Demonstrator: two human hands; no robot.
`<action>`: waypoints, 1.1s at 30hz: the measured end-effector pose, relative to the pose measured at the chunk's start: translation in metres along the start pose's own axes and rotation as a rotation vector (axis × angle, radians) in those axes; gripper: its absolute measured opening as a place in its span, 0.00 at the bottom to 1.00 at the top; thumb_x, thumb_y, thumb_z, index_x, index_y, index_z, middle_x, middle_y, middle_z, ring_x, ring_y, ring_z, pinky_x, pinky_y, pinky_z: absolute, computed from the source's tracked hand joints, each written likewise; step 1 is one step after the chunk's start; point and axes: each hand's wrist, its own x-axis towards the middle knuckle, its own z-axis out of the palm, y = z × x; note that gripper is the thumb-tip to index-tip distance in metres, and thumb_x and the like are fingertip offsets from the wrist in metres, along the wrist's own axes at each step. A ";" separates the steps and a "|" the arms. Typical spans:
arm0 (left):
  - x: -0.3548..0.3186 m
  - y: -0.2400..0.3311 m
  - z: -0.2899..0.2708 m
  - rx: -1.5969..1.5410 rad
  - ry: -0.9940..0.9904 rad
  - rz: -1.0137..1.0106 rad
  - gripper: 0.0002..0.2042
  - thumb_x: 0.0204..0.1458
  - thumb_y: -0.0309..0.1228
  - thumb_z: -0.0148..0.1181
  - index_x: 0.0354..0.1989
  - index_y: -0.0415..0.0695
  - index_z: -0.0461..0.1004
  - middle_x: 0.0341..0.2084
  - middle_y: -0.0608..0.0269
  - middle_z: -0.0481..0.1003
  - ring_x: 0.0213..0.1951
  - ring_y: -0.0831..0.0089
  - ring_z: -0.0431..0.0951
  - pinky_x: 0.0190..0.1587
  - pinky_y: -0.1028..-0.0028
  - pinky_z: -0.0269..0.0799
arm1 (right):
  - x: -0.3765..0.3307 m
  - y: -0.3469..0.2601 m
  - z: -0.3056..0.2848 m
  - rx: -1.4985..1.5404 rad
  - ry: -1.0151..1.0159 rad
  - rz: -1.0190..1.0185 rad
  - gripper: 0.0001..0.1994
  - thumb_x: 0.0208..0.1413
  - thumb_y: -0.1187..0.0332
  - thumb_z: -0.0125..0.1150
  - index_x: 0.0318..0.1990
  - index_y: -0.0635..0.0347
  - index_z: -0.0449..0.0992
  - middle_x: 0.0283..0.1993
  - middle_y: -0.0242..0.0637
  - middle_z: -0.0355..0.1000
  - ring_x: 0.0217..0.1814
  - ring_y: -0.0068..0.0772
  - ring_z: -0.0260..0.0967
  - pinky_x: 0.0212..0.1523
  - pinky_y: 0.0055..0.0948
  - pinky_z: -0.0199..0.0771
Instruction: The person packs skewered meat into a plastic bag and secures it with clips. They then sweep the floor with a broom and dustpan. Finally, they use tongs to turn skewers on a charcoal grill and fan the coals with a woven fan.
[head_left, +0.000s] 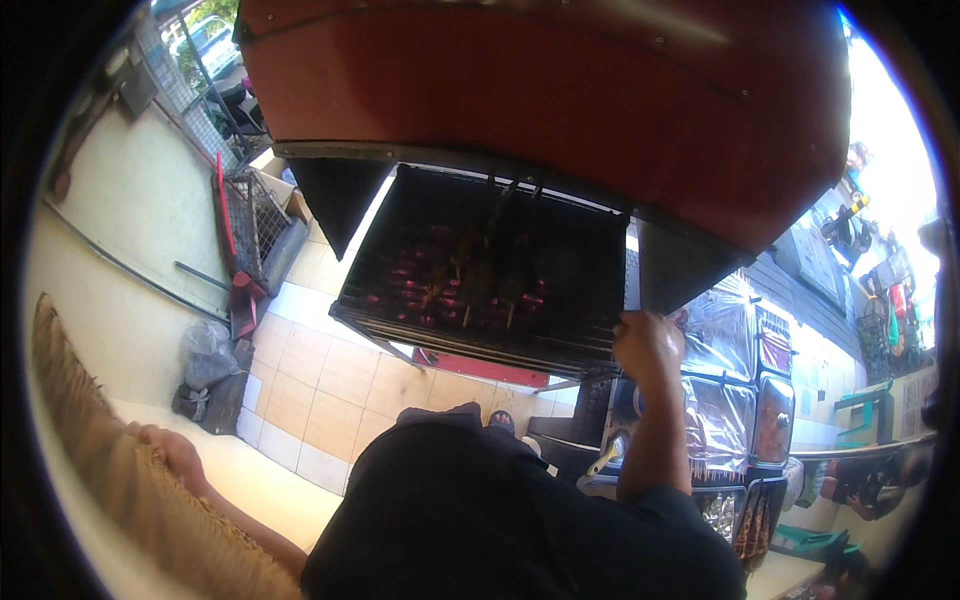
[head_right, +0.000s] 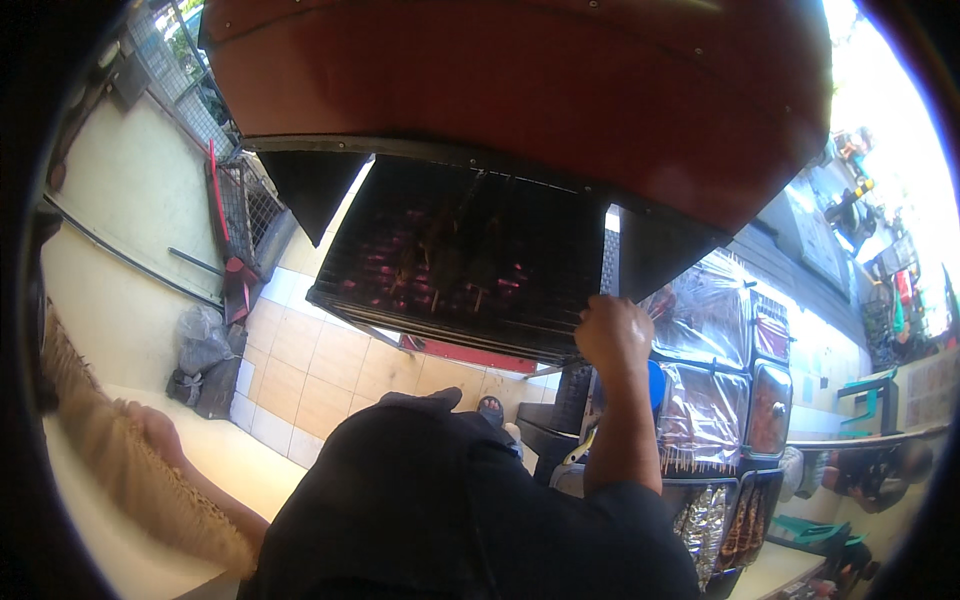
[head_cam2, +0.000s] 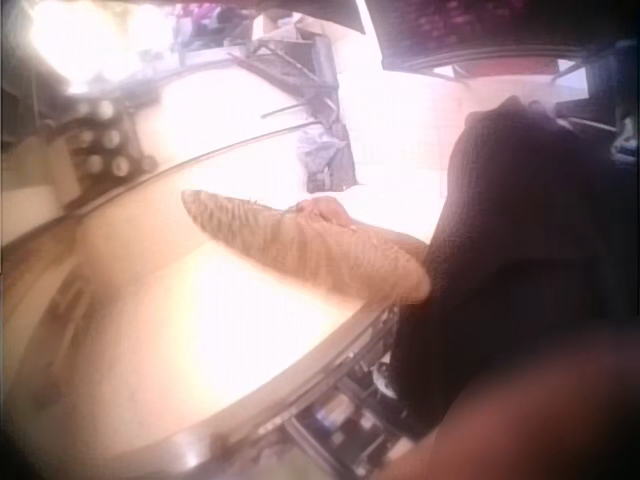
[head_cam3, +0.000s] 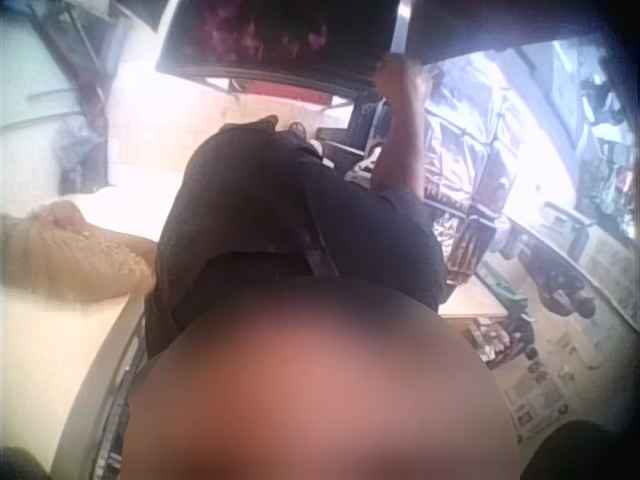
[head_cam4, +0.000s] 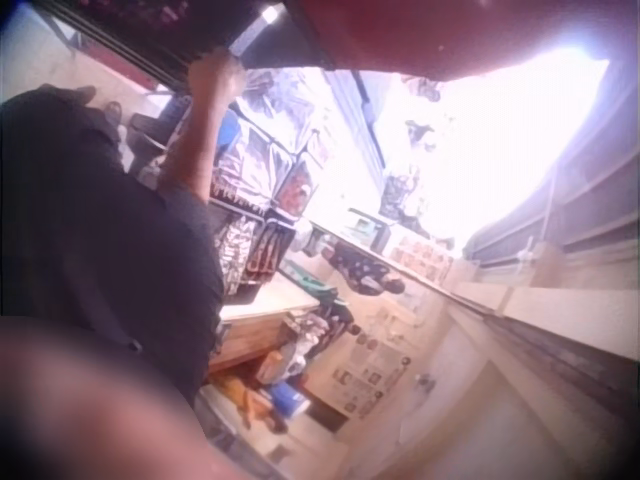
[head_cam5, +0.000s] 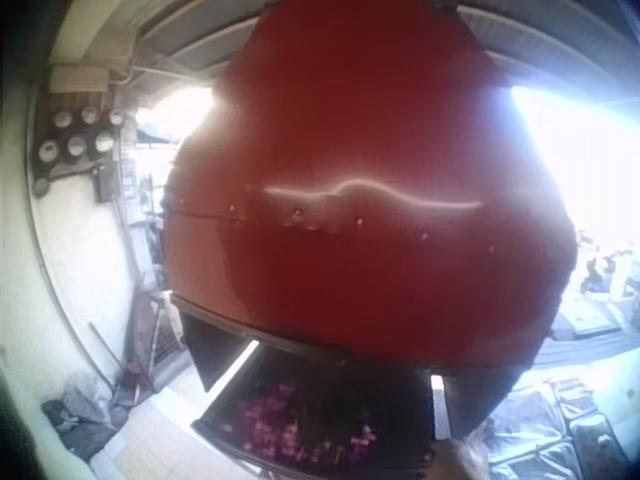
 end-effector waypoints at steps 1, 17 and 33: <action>0.002 -0.004 0.002 -0.082 -0.135 -0.082 0.21 0.69 0.37 0.60 0.61 0.33 0.73 0.53 0.57 0.78 0.59 0.63 0.76 0.64 0.63 0.71 | 0.002 -0.003 0.005 -0.056 -0.010 0.013 0.13 0.64 0.61 0.61 0.47 0.56 0.86 0.46 0.49 0.84 0.52 0.55 0.82 0.54 0.50 0.80; 0.004 0.043 0.043 -1.281 -1.014 -0.387 0.28 0.72 0.49 0.46 0.59 0.32 0.73 0.51 0.47 0.81 0.50 0.54 0.82 0.53 0.54 0.80 | 0.071 0.014 0.017 0.256 -0.264 -0.149 0.19 0.65 0.57 0.65 0.61 0.43 0.84 0.60 0.43 0.82 0.61 0.48 0.80 0.63 0.43 0.78; 0.022 0.040 0.005 -1.069 -0.276 -0.151 0.17 0.69 0.33 0.56 0.60 0.35 0.74 0.50 0.56 0.80 0.50 0.66 0.80 0.54 0.69 0.77 | -0.076 0.067 -0.066 0.353 0.103 0.158 0.13 0.59 0.62 0.69 0.50 0.50 0.89 0.45 0.46 0.85 0.47 0.52 0.84 0.54 0.45 0.80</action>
